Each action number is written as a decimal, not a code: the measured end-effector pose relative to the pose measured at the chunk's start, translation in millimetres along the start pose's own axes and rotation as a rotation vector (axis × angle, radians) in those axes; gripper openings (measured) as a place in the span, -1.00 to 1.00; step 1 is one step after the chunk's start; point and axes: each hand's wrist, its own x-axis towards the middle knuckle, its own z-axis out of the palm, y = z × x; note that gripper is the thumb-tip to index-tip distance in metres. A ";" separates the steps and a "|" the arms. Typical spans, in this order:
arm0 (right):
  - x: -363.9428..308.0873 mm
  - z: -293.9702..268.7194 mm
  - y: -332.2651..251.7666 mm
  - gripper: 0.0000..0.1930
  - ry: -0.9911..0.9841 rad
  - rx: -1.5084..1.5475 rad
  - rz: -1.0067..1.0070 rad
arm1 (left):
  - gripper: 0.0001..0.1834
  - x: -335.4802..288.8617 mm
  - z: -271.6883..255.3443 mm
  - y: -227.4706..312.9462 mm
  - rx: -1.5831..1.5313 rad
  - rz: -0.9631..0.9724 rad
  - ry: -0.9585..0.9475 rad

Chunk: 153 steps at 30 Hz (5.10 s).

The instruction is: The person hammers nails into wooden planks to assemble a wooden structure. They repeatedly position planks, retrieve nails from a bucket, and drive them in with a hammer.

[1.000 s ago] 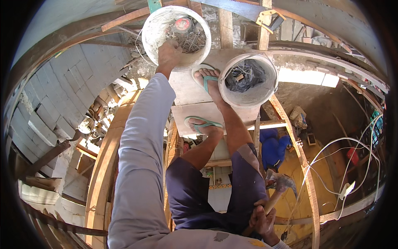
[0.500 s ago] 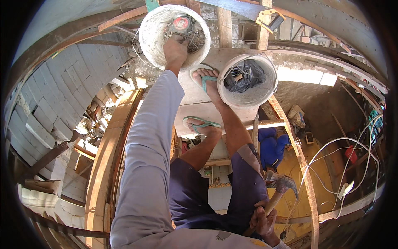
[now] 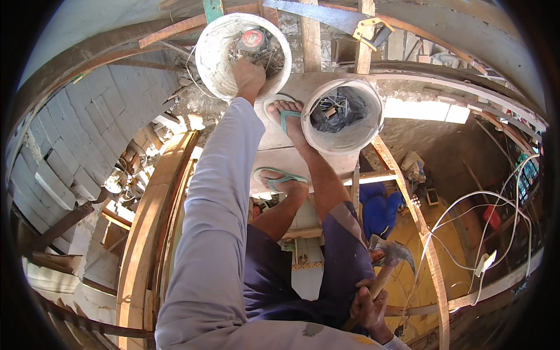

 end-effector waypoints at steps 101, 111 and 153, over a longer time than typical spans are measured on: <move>-444.7 205.1 -56.1 -0.78 -1.452 -0.413 -0.483 | -0.70 -802.2 -604.5 170.5 -0.547 0.256 1.001; -399.0 168.5 -87.6 -0.78 -1.363 -0.722 -0.712 | -0.87 -786.1 -731.4 103.1 0.038 0.270 0.754; -455.4 186.3 -57.6 -0.35 -1.113 -1.152 -1.472 | -0.86 -717.5 -759.6 20.3 0.025 0.505 0.149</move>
